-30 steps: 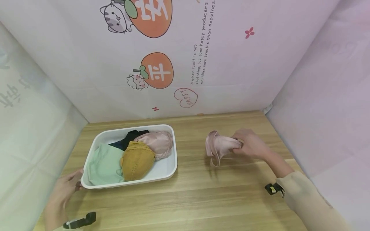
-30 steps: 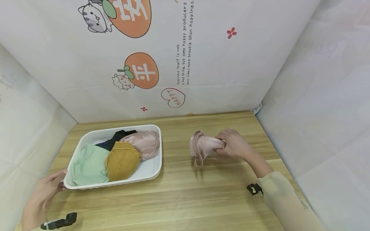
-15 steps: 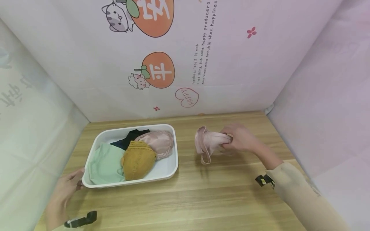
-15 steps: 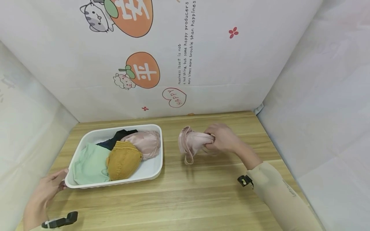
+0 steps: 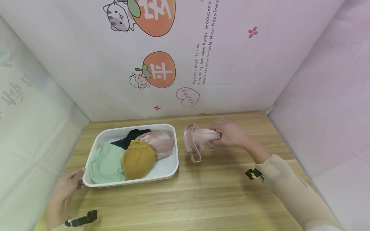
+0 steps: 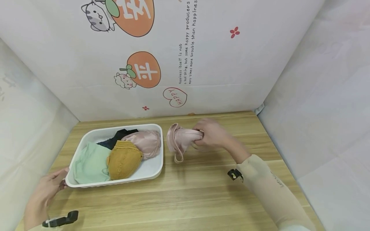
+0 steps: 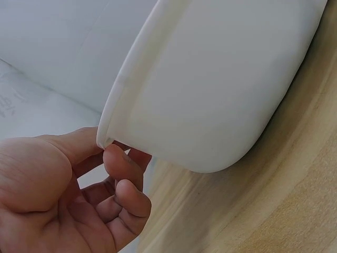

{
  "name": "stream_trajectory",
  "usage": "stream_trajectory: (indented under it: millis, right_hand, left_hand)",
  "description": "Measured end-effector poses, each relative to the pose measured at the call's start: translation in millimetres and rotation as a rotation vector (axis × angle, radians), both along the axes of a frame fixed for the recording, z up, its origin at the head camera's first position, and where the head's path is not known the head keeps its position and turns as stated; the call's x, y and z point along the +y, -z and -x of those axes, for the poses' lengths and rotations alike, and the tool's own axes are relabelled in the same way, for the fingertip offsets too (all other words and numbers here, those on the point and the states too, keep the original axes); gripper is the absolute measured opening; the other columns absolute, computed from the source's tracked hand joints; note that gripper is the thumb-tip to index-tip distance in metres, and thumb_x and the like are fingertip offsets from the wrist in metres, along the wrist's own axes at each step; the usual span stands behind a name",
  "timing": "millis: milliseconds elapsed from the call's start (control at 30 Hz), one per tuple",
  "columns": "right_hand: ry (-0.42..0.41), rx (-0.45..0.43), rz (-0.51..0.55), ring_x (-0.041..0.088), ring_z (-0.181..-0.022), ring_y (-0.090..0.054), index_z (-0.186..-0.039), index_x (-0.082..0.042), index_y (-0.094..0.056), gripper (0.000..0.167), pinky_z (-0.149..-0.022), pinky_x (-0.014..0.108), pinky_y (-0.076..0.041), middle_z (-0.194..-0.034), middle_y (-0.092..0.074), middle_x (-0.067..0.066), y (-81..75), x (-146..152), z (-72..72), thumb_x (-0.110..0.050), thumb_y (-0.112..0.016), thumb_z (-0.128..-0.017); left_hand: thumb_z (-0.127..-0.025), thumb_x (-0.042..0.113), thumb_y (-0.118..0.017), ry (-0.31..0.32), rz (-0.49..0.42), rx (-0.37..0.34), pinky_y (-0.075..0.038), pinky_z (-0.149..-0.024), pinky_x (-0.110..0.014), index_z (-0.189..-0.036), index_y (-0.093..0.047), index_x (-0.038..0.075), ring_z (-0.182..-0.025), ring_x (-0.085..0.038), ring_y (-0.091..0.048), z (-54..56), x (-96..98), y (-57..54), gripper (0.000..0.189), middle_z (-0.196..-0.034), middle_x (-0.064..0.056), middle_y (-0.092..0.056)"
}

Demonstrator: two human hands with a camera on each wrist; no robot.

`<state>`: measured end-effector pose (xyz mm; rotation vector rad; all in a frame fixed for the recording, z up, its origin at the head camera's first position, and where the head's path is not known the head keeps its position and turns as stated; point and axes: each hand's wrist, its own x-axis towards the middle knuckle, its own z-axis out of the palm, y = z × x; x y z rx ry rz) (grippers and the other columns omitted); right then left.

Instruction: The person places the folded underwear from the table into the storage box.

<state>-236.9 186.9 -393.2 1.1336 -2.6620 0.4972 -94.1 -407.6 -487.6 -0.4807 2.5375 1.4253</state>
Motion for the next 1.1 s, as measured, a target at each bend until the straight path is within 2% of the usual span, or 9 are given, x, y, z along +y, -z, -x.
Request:
stream_trajectory:
  millis: [167,300,500,633,700,933,1100]
  right_hand:
    - [-0.022,-0.003,-0.011,0.014,-0.080,-0.056,-0.092,-0.013,-0.074,0.029,-0.071,0.032,-0.049,-0.084,-0.066,-0.003,-5.0,-15.3,2.3,-0.026,-0.083,-0.067]
    - [-0.045,0.000,-0.025,0.015,-0.081,-0.057,-0.095,-0.011,-0.075,0.033,-0.076,0.034,-0.052,-0.085,-0.066,-0.002,-9.6,-27.1,3.9,-0.026,-0.084,-0.067]
    - [-0.109,0.021,0.002,0.017,-0.084,-0.059,-0.091,-0.011,-0.073,0.031,-0.097,0.042,-0.052,-0.084,-0.067,-0.002,-16.2,-43.9,7.1,-0.025,-0.083,-0.066]
    - [-0.129,0.021,0.014,0.017,-0.086,-0.057,-0.092,-0.012,-0.073,0.030,-0.090,0.039,-0.052,-0.085,-0.068,-0.002,-17.4,-52.4,8.8,-0.024,-0.083,-0.066]
    - [-0.135,0.018,0.021,0.017,-0.087,-0.056,-0.092,-0.012,-0.074,0.031,-0.081,0.036,-0.050,-0.086,-0.068,-0.003,-17.5,-56.3,9.4,-0.024,-0.084,-0.066]
    - [-0.176,0.019,0.044,0.014,-0.081,-0.054,-0.091,-0.014,-0.073,0.029,-0.081,0.034,-0.047,-0.084,-0.066,-0.004,-15.0,-73.1,13.6,-0.025,-0.084,-0.066]
    - [-0.217,0.011,0.053,0.014,-0.083,-0.055,-0.093,-0.013,-0.073,0.029,-0.078,0.032,-0.048,-0.087,-0.067,-0.003,-14.6,-87.1,16.0,-0.023,-0.083,-0.067]
  left_hand:
    - [-0.105,0.050,-0.040,-0.004,-0.006,-0.005,-0.058,-0.074,-0.019,-0.148,-0.034,-0.010,-0.082,0.001,-0.063,0.6,0.4,-0.3,0.074,-0.095,0.018,-0.061]
    - [-0.105,0.050,-0.040,-0.009,-0.010,-0.012,-0.059,-0.074,-0.020,-0.148,-0.034,-0.009,-0.083,0.001,-0.063,1.1,0.2,-0.5,0.073,-0.096,0.017,-0.062]
    - [-0.105,0.050,-0.040,-0.011,-0.004,-0.011,-0.058,-0.074,-0.019,-0.148,-0.034,-0.009,-0.082,0.001,-0.063,1.0,0.1,1.0,0.074,-0.096,0.018,-0.062]
    - [-0.104,0.051,-0.041,-0.012,-0.007,-0.001,-0.059,-0.075,-0.020,-0.148,-0.035,-0.009,-0.082,0.002,-0.063,1.0,0.9,0.2,0.075,-0.095,0.020,-0.061]
    - [-0.104,0.052,-0.042,-0.007,-0.010,0.001,-0.059,-0.075,-0.020,-0.148,-0.035,-0.009,-0.082,0.001,-0.063,0.8,1.1,-1.0,0.076,-0.096,0.020,-0.061]
    - [-0.102,0.058,-0.040,-0.012,0.036,-0.038,-0.056,-0.076,-0.016,-0.149,-0.035,-0.006,-0.084,0.003,-0.062,0.3,0.9,-2.8,0.080,-0.097,0.018,-0.064]
    - [-0.102,0.056,-0.041,-0.024,0.018,-0.036,-0.058,-0.076,-0.018,-0.149,-0.035,-0.006,-0.084,0.003,-0.063,0.7,-0.1,-0.9,0.078,-0.099,0.017,-0.064]
